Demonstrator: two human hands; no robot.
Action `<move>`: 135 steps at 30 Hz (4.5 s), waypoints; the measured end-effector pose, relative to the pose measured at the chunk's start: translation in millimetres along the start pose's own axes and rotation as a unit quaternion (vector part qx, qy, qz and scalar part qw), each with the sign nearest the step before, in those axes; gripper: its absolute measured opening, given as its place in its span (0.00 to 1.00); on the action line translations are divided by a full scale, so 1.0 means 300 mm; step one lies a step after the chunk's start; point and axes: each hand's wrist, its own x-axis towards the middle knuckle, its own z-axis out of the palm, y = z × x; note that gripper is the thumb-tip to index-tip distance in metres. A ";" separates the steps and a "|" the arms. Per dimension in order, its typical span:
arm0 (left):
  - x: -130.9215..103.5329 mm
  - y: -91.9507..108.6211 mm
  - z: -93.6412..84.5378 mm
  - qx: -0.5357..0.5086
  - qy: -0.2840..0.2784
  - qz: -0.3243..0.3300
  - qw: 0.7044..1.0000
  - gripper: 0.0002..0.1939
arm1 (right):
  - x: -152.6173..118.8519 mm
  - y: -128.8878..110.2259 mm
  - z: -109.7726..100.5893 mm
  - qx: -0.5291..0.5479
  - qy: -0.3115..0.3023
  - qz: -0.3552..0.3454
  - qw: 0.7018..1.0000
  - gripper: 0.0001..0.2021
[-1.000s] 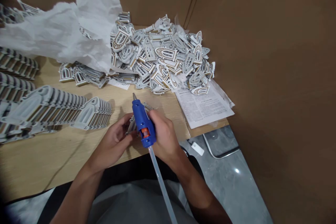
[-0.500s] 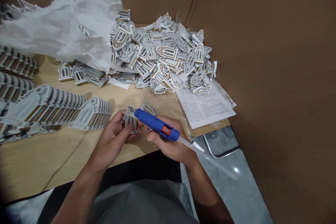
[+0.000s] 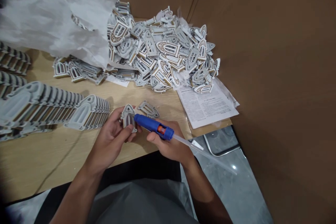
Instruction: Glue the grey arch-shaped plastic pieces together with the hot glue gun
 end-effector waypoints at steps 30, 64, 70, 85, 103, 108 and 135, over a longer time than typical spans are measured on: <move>-0.006 -0.013 0.016 0.059 0.056 0.031 0.996 0.28 | 0.000 -0.013 0.020 -0.045 0.036 -0.060 0.997 0.13; -0.009 -0.016 0.011 0.007 0.027 0.049 0.998 0.30 | -0.064 -0.192 0.138 -0.291 -0.005 -0.003 0.957 0.04; -0.004 -0.022 0.030 0.011 0.059 0.066 0.996 0.16 | -0.053 -0.170 0.074 -0.196 0.147 -0.085 0.966 0.11; -0.005 0.023 0.006 0.026 0.032 0.022 0.999 0.14 | -0.048 -0.003 -0.054 0.034 0.114 0.008 0.993 0.32; -0.016 0.021 0.004 0.058 -0.014 0.023 0.998 0.11 | -0.040 -0.001 -0.031 0.023 0.004 0.000 1.000 0.26; -0.019 0.018 0.003 0.061 -0.004 0.027 0.998 0.11 | -0.040 -0.002 -0.032 0.023 0.000 0.018 1.000 0.25; -0.013 0.018 0.006 0.105 0.022 0.047 0.993 0.11 | -0.040 -0.031 -0.017 0.038 0.030 0.030 0.998 0.26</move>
